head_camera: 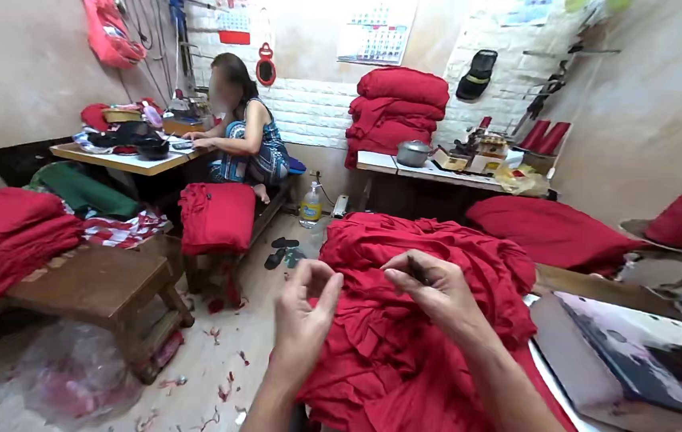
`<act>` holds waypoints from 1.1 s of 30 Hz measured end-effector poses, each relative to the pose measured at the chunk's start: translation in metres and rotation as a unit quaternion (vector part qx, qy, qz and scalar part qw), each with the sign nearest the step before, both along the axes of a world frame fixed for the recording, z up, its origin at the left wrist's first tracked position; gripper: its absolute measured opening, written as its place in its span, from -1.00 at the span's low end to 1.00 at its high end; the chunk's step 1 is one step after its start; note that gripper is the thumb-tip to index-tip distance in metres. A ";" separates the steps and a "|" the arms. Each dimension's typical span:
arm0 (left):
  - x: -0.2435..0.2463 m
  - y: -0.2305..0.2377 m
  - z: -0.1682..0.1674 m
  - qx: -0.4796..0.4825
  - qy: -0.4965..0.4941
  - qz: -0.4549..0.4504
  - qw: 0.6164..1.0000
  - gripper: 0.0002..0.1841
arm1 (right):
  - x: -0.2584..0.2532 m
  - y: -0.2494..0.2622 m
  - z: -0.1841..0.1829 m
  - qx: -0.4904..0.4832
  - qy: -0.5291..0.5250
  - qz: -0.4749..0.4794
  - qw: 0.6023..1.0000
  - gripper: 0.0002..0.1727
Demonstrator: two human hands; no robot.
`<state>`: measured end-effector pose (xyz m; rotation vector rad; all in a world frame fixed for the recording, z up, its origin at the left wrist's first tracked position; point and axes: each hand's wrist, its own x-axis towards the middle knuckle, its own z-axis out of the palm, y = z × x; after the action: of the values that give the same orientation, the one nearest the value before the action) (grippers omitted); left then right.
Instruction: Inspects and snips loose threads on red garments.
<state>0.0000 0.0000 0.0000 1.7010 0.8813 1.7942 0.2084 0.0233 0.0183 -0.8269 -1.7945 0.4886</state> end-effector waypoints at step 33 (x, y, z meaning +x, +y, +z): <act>0.032 0.068 -0.063 0.061 0.194 -0.025 0.979 -0.79 | 0.015 0.006 -0.040 -0.083 -0.252 -0.096 0.959 -0.66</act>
<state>0.0323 0.0679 -0.0634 2.1792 0.8881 1.5339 0.2230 0.0290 -0.0214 -1.3212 -2.1211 0.3199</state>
